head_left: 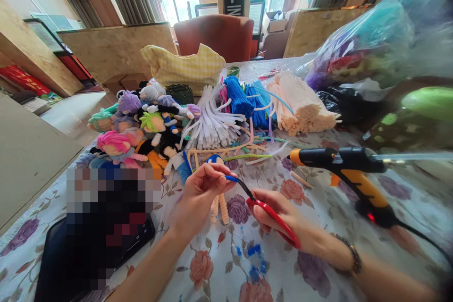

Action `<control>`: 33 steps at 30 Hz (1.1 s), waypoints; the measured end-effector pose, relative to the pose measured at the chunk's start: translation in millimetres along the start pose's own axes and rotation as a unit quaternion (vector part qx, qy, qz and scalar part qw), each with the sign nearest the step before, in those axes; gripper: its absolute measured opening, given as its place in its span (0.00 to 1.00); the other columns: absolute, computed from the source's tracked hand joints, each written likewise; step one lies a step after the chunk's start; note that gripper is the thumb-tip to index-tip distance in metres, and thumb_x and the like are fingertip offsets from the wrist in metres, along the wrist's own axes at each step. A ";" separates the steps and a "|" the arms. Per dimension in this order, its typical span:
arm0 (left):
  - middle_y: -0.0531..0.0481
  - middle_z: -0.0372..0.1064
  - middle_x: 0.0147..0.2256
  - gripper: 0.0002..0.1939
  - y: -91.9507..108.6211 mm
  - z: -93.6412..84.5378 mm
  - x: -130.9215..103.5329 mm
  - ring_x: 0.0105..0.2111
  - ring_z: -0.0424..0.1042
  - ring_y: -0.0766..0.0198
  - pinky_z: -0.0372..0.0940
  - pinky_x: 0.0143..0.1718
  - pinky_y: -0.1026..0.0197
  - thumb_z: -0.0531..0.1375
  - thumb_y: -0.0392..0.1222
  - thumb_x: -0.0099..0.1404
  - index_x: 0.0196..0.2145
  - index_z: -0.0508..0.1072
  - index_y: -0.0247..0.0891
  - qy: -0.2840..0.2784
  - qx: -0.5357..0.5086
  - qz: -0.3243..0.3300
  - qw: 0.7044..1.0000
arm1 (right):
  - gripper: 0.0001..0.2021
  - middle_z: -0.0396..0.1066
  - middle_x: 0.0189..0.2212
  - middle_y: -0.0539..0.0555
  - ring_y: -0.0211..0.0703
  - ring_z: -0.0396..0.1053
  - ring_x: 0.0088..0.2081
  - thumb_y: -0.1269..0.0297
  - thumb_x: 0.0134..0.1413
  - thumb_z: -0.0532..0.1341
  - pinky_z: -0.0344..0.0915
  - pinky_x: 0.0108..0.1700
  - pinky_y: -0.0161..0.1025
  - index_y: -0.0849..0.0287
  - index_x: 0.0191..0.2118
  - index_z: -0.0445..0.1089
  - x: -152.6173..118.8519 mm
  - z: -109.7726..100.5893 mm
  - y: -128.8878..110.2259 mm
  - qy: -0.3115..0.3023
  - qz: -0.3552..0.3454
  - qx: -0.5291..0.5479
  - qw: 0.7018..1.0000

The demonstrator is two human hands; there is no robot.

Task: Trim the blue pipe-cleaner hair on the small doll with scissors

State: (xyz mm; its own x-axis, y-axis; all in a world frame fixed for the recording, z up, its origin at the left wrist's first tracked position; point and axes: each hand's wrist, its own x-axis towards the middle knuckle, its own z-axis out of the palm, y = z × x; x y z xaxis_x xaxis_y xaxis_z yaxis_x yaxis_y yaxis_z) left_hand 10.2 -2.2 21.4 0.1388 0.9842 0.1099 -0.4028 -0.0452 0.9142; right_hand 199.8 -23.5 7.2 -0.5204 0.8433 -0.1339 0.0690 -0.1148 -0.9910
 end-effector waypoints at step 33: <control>0.52 0.70 0.35 0.11 1.5 2.4 0.5 0.36 0.74 0.68 0.71 0.38 0.68 0.68 0.38 0.57 0.23 0.69 0.35 0.023 0.002 -0.021 1.000 | 0.25 0.52 0.21 0.44 0.31 0.50 0.22 0.38 0.54 0.58 0.47 0.22 0.32 0.57 0.27 0.55 4.0 -2.1 6.5 -0.013 -0.004 -0.004 1.000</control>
State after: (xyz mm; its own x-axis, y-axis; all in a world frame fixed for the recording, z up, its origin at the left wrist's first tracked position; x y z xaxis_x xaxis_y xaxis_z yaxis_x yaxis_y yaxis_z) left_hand 11.9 -2.2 23.8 0.1130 0.9922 0.0531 -0.3944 -0.0042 0.9189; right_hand 199.9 -19.8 0.2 -0.5435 0.8298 -0.1265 0.0722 -0.1038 -0.9920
